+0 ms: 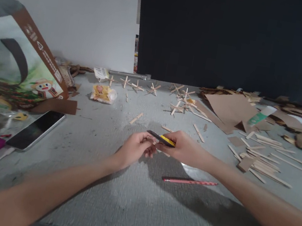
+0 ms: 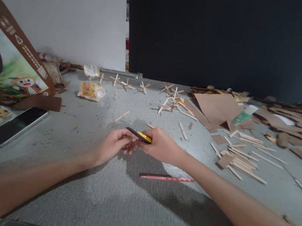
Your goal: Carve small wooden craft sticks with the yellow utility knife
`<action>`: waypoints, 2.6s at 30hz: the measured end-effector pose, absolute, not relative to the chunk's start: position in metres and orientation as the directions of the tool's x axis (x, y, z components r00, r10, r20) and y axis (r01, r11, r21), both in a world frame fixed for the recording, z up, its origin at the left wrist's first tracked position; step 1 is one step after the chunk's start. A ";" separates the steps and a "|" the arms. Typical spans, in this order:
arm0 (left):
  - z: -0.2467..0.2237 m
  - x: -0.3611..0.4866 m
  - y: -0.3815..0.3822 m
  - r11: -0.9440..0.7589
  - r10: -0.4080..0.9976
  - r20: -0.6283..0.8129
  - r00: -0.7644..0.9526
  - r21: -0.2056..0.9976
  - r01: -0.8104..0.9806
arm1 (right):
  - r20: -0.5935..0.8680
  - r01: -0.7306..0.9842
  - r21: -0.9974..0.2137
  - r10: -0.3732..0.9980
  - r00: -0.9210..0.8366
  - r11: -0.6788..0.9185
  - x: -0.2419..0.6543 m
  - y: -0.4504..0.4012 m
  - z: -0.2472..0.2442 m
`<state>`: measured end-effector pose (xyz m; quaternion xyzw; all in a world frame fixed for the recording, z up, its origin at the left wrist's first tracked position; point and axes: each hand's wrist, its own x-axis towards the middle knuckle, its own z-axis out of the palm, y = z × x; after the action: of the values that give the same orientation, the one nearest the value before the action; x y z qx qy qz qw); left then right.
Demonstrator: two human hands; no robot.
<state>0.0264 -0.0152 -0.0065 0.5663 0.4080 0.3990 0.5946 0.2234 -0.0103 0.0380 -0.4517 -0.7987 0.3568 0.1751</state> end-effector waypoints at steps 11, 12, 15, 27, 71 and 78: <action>-0.008 0.025 -0.014 0.024 0.953 -0.047 0.301 0.997 0.080 | 0.124 0.754 -0.441 0.865 -0.486 0.486 0.216 -0.019 0.021; -0.008 0.025 -0.014 0.024 0.953 -0.048 0.301 0.996 0.084 | 0.126 0.761 -0.418 0.862 -0.491 0.495 0.216 -0.020 0.021; -0.007 0.026 -0.015 0.020 0.951 -0.047 0.305 0.996 0.090 | 0.132 0.782 -0.351 0.854 -0.504 0.515 0.217 -0.021 0.020; -0.005 0.026 -0.016 0.017 0.958 -0.049 0.281 0.993 0.117 | 0.107 0.779 -0.263 0.820 -0.563 0.569 0.218 -0.020 0.015; -0.007 0.041 -0.022 0.036 0.987 -0.071 0.144 0.973 0.227 | -0.107 0.742 -0.565 0.860 -0.499 0.361 0.214 -0.014 0.035; -0.010 0.018 -0.005 -0.049 0.997 0.027 0.078 0.953 0.300 | -0.070 0.660 -0.662 0.848 -0.525 0.354 0.228 -0.014 0.040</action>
<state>0.0182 -0.0046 -0.0097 0.5981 0.5422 0.4086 0.4259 0.2278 -0.0136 0.0402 -0.4656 -0.8100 0.3262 0.1439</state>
